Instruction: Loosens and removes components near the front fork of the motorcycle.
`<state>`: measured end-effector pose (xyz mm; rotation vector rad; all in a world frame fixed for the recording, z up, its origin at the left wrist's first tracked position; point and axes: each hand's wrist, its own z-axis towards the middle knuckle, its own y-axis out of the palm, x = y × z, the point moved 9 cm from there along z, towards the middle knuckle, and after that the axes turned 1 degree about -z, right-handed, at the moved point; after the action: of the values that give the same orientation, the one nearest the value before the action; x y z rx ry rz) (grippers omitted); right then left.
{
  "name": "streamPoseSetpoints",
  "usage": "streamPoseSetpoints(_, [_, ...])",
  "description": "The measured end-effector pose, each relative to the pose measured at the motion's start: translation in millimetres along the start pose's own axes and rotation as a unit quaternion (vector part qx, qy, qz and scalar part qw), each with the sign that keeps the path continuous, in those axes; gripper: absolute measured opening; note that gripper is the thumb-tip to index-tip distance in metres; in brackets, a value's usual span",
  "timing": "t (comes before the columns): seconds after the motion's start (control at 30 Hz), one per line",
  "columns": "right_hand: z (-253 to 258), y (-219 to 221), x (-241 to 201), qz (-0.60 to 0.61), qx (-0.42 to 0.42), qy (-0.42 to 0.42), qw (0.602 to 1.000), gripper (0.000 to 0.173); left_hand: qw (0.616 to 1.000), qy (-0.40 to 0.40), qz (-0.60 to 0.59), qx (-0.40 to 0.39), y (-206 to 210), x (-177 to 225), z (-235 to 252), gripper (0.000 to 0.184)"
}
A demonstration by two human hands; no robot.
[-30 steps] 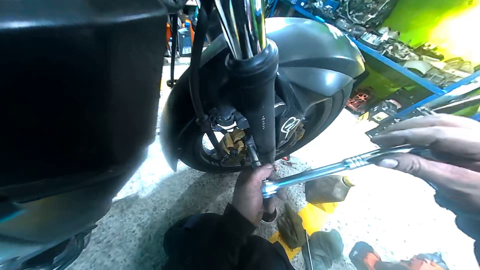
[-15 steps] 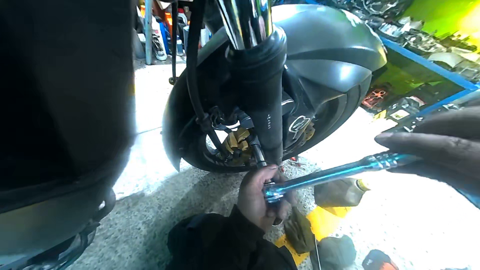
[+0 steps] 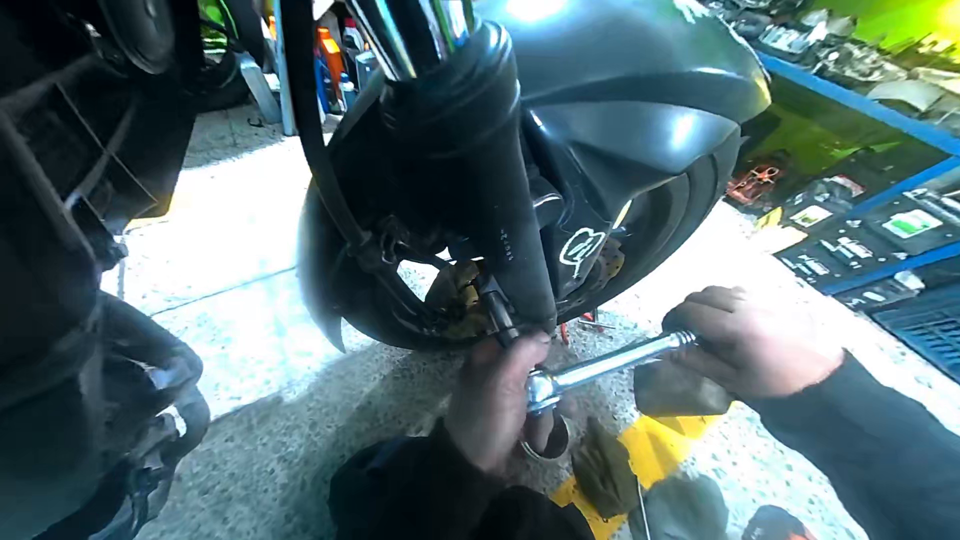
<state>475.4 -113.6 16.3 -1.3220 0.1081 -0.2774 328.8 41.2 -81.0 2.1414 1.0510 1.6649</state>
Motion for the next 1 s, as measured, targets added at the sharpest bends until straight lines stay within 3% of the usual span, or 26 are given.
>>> streamPoseSetpoints(0.07, [11,-27,-10,-0.032,0.015,-0.014,0.999,0.022,1.000,-0.004,-0.011,-0.020,-2,1,0,0.037])
streamPoseSetpoints(0.17, [23,-61,-15,-0.072,0.025,-0.003,0.997,0.026,0.996,-0.010,-0.060,-0.064,1,3,0,0.041])
streamPoseSetpoints(0.23, [17,-41,2,-0.063,0.027,0.043,0.997,0.024,0.996,-0.014,-0.064,-0.053,3,3,0,0.040])
streamPoseSetpoints(0.3, [2,1,13,0.005,0.032,0.150,0.988,0.016,0.999,-0.017,-0.027,-0.017,2,5,-1,0.036])
streamPoseSetpoints(0.4, [-19,49,3,0.019,0.122,0.225,0.966,0.033,0.999,0.007,0.023,0.027,-2,10,-1,0.032])
streamPoseSetpoints(0.5, [-25,58,-7,0.010,0.179,0.242,0.954,0.039,0.991,0.085,0.056,0.088,-7,15,-4,0.031])
streamPoseSetpoints(0.6, [-25,58,-7,-0.004,0.196,0.245,0.950,0.040,0.987,0.117,-0.103,0.038,3,9,-1,0.031])
streamPoseSetpoints(0.73, [-33,80,-13,0.029,0.224,0.276,0.934,0.038,0.944,0.092,-0.315,0.031,12,1,4,0.041])
streamPoseSetpoints(1.0, [-46,126,-28,0.096,0.284,0.350,0.888,0.037,0.948,0.103,-0.281,0.108,8,5,4,0.040])
